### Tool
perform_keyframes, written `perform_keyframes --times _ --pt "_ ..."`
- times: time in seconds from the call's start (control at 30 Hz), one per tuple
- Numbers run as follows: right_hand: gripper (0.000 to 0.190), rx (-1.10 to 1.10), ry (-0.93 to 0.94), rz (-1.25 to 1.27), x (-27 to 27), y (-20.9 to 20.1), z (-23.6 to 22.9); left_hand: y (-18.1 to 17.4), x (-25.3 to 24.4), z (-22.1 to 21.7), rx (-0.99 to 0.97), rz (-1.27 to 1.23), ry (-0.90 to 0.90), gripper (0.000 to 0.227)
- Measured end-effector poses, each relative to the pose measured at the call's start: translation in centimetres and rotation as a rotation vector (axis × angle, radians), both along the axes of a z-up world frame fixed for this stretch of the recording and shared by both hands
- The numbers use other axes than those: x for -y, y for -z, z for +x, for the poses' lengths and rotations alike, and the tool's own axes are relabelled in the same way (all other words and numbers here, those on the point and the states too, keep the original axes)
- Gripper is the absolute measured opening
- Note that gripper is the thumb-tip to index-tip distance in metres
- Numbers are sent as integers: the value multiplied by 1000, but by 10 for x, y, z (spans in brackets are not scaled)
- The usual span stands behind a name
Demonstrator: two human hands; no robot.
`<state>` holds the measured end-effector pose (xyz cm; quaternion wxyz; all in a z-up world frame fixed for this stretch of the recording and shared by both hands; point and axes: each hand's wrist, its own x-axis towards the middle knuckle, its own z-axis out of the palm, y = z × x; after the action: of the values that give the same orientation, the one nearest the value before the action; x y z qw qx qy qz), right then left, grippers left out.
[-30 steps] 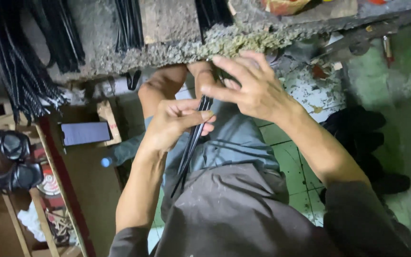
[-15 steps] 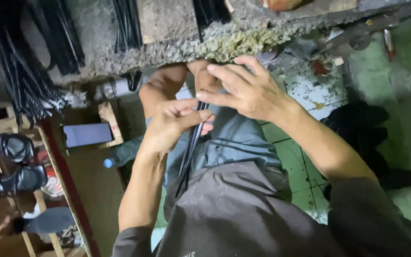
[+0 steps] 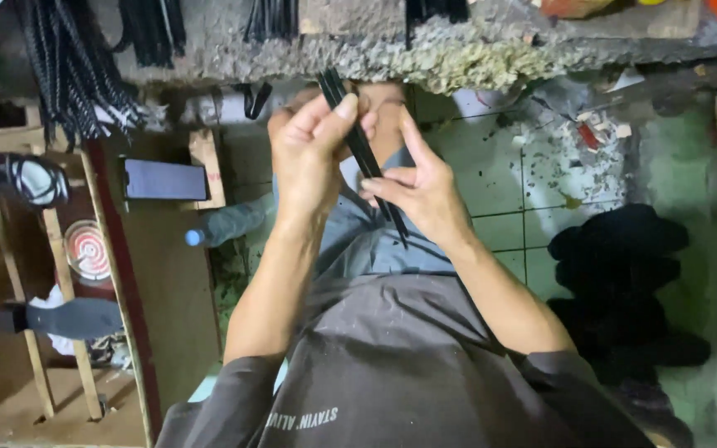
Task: Applying adhesive to the ends of thin black sandal straps at a workbench in a shoe factory.
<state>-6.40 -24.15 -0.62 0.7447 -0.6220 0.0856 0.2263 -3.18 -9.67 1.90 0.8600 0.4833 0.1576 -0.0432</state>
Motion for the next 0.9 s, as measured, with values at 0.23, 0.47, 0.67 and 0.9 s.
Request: perform_keyframes --times 0.23,0.47,0.67,0.9 --pt "90 4 -101 22 8 6 -14 2 -17 7 -94 -15 -143 28" --pt "82 4 -214 87 14 5 -1 1 -24 7 -102 38 -121 35" --pt "79 -62 -233 108 10 1 2 3 -29 6 -63 95 -137 41" --pt "87 -73 -208 -18 3 2 4 11 -31 11 -100 35 -148 37"
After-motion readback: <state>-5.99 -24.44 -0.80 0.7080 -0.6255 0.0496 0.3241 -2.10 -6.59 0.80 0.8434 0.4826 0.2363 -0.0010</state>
